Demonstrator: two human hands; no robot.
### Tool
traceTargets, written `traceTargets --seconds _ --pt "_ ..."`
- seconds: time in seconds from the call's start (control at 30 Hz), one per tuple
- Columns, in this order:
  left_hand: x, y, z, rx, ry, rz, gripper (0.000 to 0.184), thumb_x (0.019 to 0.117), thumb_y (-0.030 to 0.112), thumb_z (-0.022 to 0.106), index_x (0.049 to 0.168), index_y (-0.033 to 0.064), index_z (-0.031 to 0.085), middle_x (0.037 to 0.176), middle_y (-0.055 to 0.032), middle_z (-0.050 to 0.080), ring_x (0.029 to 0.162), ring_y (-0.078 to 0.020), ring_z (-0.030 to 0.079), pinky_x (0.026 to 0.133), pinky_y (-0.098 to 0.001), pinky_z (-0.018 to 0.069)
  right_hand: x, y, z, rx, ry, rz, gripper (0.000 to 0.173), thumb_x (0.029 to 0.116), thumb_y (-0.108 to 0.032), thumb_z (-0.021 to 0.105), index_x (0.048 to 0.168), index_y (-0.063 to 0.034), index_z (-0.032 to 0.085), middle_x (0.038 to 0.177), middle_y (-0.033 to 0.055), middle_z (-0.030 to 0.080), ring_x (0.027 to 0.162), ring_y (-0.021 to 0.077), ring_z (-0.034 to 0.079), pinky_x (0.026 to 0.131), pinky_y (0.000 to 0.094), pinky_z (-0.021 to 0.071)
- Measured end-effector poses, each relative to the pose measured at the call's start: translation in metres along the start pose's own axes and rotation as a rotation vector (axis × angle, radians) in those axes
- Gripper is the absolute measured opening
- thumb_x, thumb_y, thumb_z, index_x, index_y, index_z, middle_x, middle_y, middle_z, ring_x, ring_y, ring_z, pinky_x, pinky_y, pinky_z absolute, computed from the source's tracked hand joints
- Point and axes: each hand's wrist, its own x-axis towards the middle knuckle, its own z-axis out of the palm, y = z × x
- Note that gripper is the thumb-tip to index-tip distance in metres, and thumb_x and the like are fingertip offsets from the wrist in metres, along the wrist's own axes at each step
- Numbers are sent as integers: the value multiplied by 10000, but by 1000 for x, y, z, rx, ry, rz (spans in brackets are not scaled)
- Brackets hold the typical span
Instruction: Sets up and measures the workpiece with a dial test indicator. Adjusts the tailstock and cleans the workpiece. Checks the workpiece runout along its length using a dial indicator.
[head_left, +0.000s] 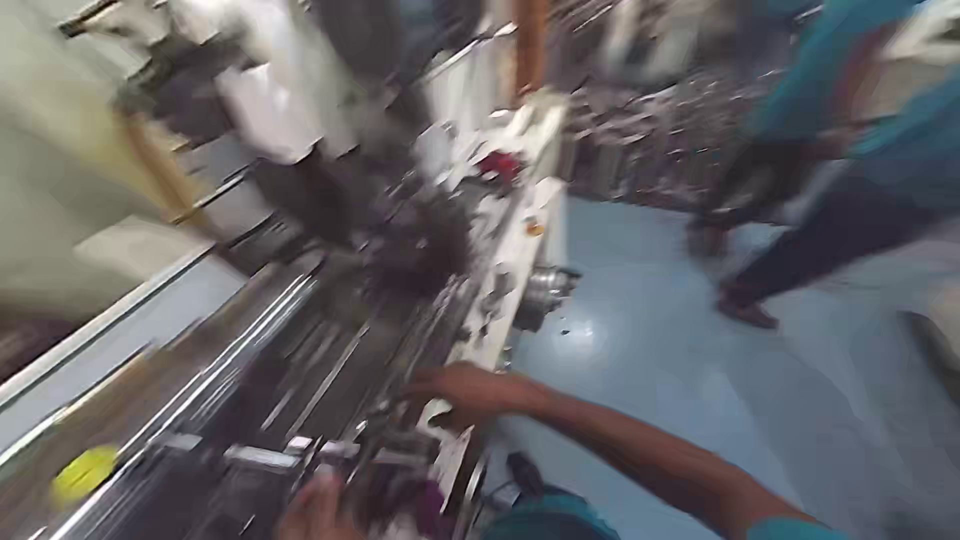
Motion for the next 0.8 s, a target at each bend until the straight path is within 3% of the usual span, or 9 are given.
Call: traceTargets --seconds 0.03,0.1,0.23,0.37,0.43,0.53,0.63,0.7,0.8 --pt "-1 2 11 6 139 -22 272 1044 92 480 1283 -38 462 1081 -24 592 930 -78 639 847 -316 573 9 4 -2 43 -65 -37 583 901 -96 751 1451 -62 562 1380 187 622 1254 358 605 1068 588 456" --pt "6 4 31 -34 349 -40 217 1030 80 507 1209 -42 488 996 -48 608 848 -95 651 798 -307 585 25 16 -8 65 -117 -101 495 923 -117 729 1398 -60 601 1226 162 696 1077 319 682 974 546 528" --pt "15 0 45 -201 536 -72 195 1062 125 488 1183 -27 477 909 -88 653 810 -157 691 771 -337 600 47 24 -22 26 -231 -143 528 934 -153 736 1431 -67 580 1161 169 696 961 292 690 886 501 559" --pt "31 -7 39 -382 394 -55 357 1097 163 432 1404 -18 422 1066 -175 689 930 -247 719 822 -409 615 80 11 -32 -67 -385 -214 544 939 -198 745 1433 -66 559 1186 151 698 1023 289 697 944 520 551" --pt "45 -10 32 -514 321 -65 321 1110 183 394 1359 -2 475 1036 -195 699 889 -288 728 793 -433 624 103 10 -29 -142 -455 -317 417 934 -229 748 1303 -69 636 1071 128 706 932 272 695 858 516 566" --pt "63 -8 27 -647 235 -153 302 1114 229 372 1228 35 573 953 -169 719 793 -265 736 710 -392 633 141 -2 -23 -338 -694 -354 287 889 -250 769 1072 -44 689 884 126 680 834 298 666 748 554 525" --pt "71 3 31 -701 263 -224 205 1090 171 419 1121 48 580 872 -128 710 646 -195 686 575 -320 591 159 -23 -10 -392 -954 -166 323 909 -175 751 1112 55 651 929 202 649 848 331 631 758 539 494" --pt "71 5 34 -724 301 -215 136 1070 127 473 1104 43 575 835 -103 665 591 -165 636 528 -298 568 157 -22 -6 -428 -921 -169 347 905 -227 747 1110 36 650 920 207 659 820 356 656 711 564 521" --pt "72 1 38 -749 284 -113 91 1057 73 488 1067 36 571 753 -79 611 519 -137 554 489 -270 517 141 -26 -11 -584 -738 -255 351 885 -303 737 1001 22 674 914 222 666 906 418 661 771 623 504"
